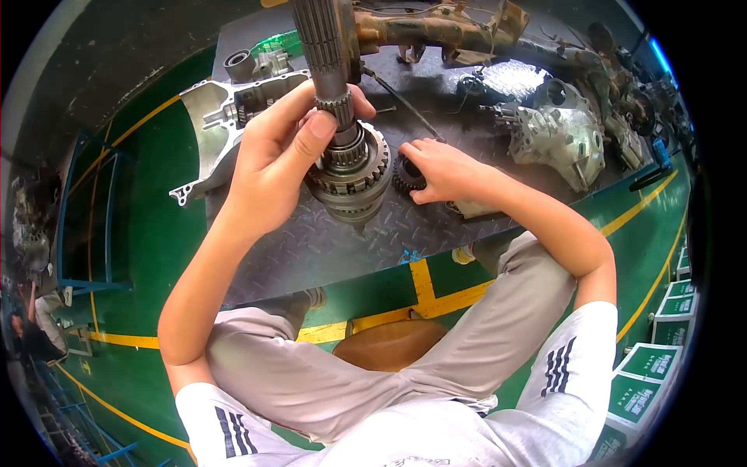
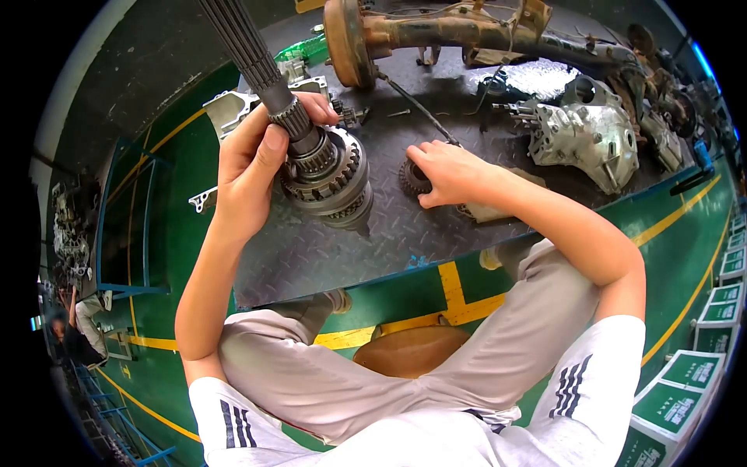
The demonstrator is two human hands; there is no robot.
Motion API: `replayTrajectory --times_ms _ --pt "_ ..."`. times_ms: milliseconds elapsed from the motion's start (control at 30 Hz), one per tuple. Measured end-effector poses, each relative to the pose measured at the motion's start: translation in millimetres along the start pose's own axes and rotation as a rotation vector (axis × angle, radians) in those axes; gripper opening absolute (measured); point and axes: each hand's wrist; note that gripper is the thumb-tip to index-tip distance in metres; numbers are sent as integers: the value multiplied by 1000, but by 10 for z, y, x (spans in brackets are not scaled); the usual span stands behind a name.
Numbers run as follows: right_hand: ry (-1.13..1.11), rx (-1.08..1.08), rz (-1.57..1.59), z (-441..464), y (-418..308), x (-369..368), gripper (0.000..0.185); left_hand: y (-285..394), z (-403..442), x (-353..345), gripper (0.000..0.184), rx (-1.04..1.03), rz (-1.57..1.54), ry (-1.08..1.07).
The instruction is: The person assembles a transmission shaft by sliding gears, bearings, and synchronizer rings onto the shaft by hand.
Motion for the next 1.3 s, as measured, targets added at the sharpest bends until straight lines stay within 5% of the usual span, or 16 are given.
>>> replayTrajectory --times_ms 200,333,467,500,567,633,733,800,833,933,1000,1133,1200,1233,1300 --pt "28 -198 307 -103 -40 371 67 -1 12 3 51 -16 18 32" --pt "20 -260 821 -229 -174 884 67 -20 -10 30 39 -30 -45 7" --pt "366 114 1296 -358 -544 1463 52 -5 -10 32 37 -3 -91 1" --pt "475 190 1211 -359 -574 1608 56 72 11 -22 52 40 -23 41" --pt "697 371 1002 -379 -588 1896 50 75 13 -37 52 42 -27 41" --pt "724 598 1352 -437 -1360 2129 37 80 13 -39 53 39 -31 43" --pt "850 421 1258 -476 -1787 2241 42 57 -8 -36 54 36 -34 25" --pt "905 333 1216 -483 -1826 2295 42 34 -12 -3 35 6 -124 -12" --pt "604 575 1203 -443 -1671 2373 43 39 -7 -7 33 0 -117 -9" --pt "129 827 1215 -391 -1632 2368 44 77 -9 -3 32 -4 -84 -20" --pt "497 596 1218 -238 -1785 2024 47 93 -10 -12 32 -6 -90 -24" --pt "469 535 1191 -229 -1552 1658 55 214 -82 25 42 238 -35 -2" --pt "474 534 1172 -217 -1499 1489 61 244 -5 -64 60 34 -81 188" --pt "442 485 1169 -250 -1495 1462 62 280 91 -29 73 106 -171 384" --pt "434 450 1158 -269 -1462 1399 64 434 231 228 64 -235 240 275"
Point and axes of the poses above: each hand's wrist, its own z-axis towards the middle knuckle, its own x-axis out of the back of the hand, y = z × x, and after that the axes turned 13 degrees about -x, right-handed
